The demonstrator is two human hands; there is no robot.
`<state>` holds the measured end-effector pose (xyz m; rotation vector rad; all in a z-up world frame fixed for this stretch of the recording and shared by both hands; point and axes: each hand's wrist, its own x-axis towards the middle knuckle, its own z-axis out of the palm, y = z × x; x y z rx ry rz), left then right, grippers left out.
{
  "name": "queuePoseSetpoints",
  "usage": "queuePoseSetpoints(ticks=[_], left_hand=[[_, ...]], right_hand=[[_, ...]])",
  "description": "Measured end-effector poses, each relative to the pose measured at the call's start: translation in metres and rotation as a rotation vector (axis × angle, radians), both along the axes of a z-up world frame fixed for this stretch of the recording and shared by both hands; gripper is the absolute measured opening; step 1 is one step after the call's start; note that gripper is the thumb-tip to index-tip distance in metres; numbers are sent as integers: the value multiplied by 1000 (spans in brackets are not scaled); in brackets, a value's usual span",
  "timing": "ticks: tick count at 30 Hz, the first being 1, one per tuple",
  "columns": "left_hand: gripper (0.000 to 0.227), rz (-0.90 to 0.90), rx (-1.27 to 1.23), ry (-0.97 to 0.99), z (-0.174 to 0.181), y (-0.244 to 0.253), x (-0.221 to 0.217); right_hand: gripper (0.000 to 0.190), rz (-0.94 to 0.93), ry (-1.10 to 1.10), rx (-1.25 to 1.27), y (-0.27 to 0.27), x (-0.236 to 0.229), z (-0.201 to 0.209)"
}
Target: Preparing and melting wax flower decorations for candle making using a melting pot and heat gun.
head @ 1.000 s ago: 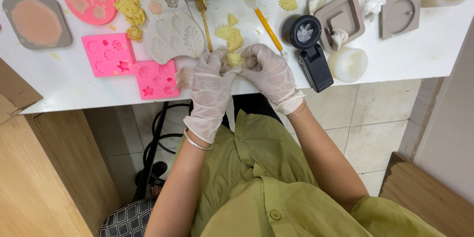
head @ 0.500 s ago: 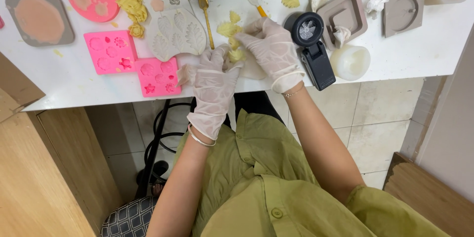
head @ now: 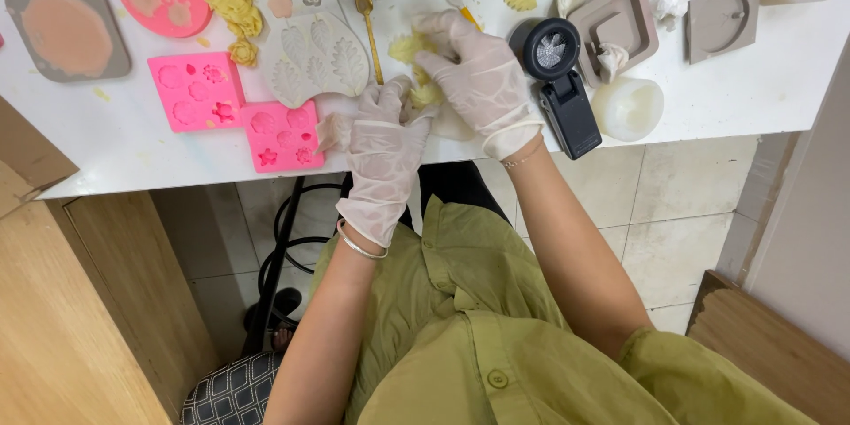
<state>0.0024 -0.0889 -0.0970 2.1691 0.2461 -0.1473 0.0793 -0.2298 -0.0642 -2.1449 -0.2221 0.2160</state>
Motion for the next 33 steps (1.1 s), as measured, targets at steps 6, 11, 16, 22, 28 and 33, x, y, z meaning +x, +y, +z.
queuePoseSetpoints(ticks=[6,11,16,22,28,33], left_hand=[[50,-19,-1,9,5,1,4],[49,-11,-4,10,1,0,1],[47,-17,4,-10,3,1,1],[47,-28,14,-1,0,1,1],[45,-22,44,-13,-1,0,2],[45,-16,50,5,1,-1,4]], right_hand=[[26,114,67,-283,11,14,-19],[12,-1,308,88,-10,11,17],[12,112,185,-34,-50,-7,31],[14,81,537,-46,-50,-11,18],[16,26,262,-24,-44,-14,6],[17,135,-112,-379,-35,-18,-1]])
